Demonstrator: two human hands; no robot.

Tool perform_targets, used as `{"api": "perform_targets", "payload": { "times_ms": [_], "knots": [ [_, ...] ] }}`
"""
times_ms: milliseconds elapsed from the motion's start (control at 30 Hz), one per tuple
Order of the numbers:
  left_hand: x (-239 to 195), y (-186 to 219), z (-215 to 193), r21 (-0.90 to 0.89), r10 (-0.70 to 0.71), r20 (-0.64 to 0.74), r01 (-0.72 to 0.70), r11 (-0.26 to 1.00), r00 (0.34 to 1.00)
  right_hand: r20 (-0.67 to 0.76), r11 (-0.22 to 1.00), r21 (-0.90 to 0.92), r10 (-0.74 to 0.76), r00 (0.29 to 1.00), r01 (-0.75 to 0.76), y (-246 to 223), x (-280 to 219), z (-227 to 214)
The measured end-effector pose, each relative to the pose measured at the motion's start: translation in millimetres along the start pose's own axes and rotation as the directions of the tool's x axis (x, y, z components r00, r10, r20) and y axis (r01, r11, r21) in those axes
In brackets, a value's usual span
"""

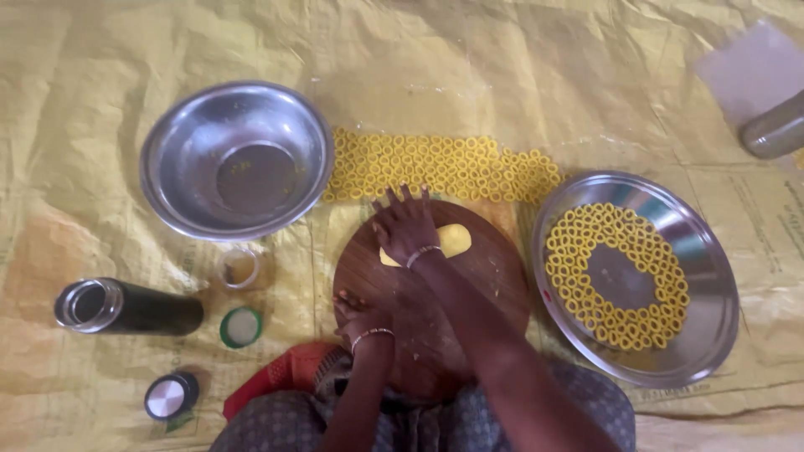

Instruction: The person kneads and rolls a yellow dough ball on a wooden board, shaping it into a long cylinder. The person then cuts a portion of the dough and places it into a metal bowl.

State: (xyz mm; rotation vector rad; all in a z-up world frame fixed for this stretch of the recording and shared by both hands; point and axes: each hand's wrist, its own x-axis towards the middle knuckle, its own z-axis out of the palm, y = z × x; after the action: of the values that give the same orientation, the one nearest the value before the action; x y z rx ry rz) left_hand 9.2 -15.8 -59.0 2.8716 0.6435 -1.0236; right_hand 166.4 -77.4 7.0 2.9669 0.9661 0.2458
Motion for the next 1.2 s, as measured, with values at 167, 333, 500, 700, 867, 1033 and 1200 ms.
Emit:
{"api": "perform_targets", "payload": {
  "times_ms": [167, 333, 500, 700, 867, 1033, 1200],
  "knots": [
    [14.1, 2.9, 14.4, 0.017, 0.015, 0.054, -0.016, 1.000, 0.998, -0.086, 0.995, 0.006, 0.098, 0.991, -0.098, -7.0, 0.9, 10.4],
    [12.4, 1.2, 0.5, -0.116, -0.012, 0.039, 0.016, 0.993, 0.999, -0.142, 0.995, 0.069, 0.087, 0.986, -0.078, -21.7, -69.5, -1.5],
    [-11.3, -7.3, -30.2, -0.125, 0.045, 0.096, -0.033, 0.992, 0.994, 0.057, 0.988, 0.112, -0.112, 0.992, 0.105, -30.2, -170.6, -40.3],
    [-30.1, -14.1, -42.9, -0.041, 0.127, 0.066, -0.125, 0.991, 0.990, 0.116, 0.926, 0.326, -0.238, 0.964, 0.189, -18.4, -228.1, -89.1],
    [-34.7, -13.1, -47.1, -0.060, 0.104, 0.077, -0.100, 0.993, 0.992, 0.140, 0.917, 0.386, -0.168, 0.976, 0.102, -26.6, -227.9, -89.6],
    [-33.4, -14.8, -41.9, 0.010, 0.159, 0.111, -0.161, 0.987, 0.981, 0.100, 0.991, 0.107, -0.097, 0.990, 0.086, -23.5, -127.3, -48.2],
    [-17.3, -5.3, -17.2, 0.060, 0.070, -0.009, -0.069, 0.996, 0.997, 0.094, 0.998, -0.067, -0.007, 0.996, 0.013, 10.5, -0.7, -22.6]
  ]
}}
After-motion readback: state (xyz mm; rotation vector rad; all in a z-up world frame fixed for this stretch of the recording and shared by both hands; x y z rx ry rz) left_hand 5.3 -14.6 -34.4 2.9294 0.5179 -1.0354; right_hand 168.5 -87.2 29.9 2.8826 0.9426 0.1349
